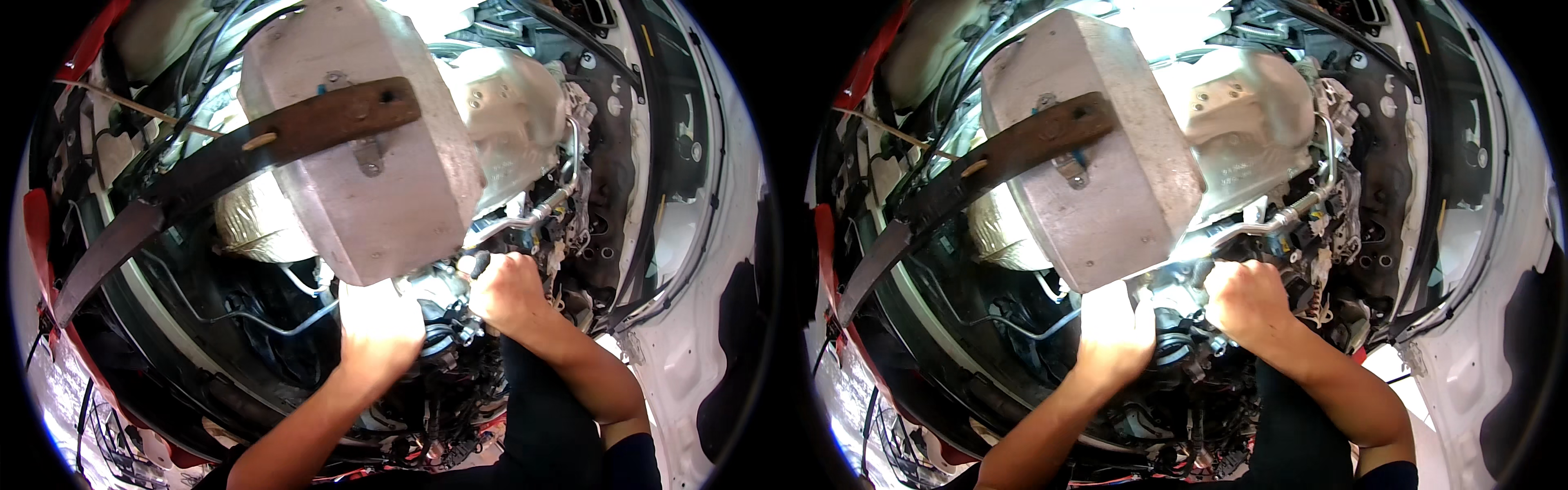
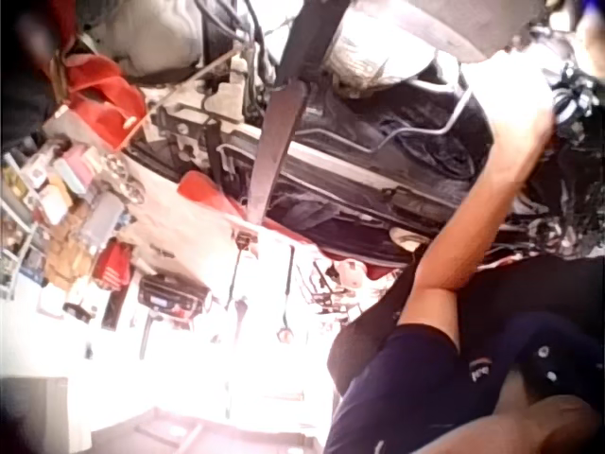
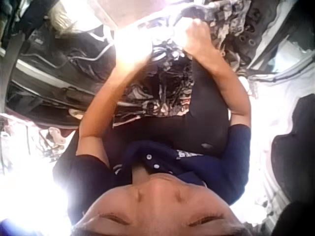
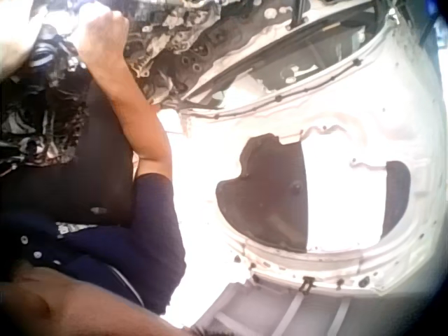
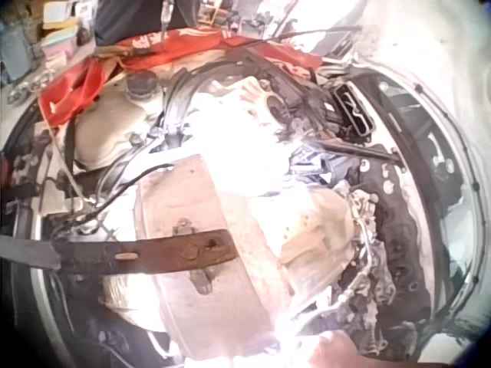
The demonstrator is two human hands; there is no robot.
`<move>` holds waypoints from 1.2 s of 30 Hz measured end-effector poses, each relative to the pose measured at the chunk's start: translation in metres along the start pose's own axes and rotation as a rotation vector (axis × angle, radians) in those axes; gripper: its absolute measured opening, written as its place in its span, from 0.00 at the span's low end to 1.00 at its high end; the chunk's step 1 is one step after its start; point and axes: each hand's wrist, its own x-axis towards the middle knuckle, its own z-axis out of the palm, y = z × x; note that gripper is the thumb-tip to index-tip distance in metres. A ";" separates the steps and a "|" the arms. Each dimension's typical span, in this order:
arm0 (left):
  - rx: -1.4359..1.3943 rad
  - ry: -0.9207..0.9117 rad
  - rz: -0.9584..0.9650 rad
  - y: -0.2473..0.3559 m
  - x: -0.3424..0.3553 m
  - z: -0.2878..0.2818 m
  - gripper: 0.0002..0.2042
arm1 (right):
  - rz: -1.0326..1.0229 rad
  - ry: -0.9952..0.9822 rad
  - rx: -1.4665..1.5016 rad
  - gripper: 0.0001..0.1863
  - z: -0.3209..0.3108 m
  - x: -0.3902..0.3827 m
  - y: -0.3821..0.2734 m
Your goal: The person connects electrical wires and connectors to an engine's fuel rail and surrounding components by hand.
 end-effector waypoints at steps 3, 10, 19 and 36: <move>-0.308 0.027 -0.263 0.056 -0.004 -0.030 0.25 | 0.014 -0.035 0.109 0.05 -0.009 0.011 -0.008; -0.782 0.251 -0.188 0.086 0.020 -0.016 0.21 | -0.020 -0.150 0.066 0.07 -0.027 -0.008 0.012; -0.579 0.100 -0.091 0.098 0.029 0.002 0.17 | -0.060 -0.093 0.508 0.07 -0.041 -0.034 0.028; -0.385 0.148 -0.051 0.127 0.065 -0.001 0.25 | 0.966 -0.241 1.675 0.28 0.004 -0.103 0.038</move>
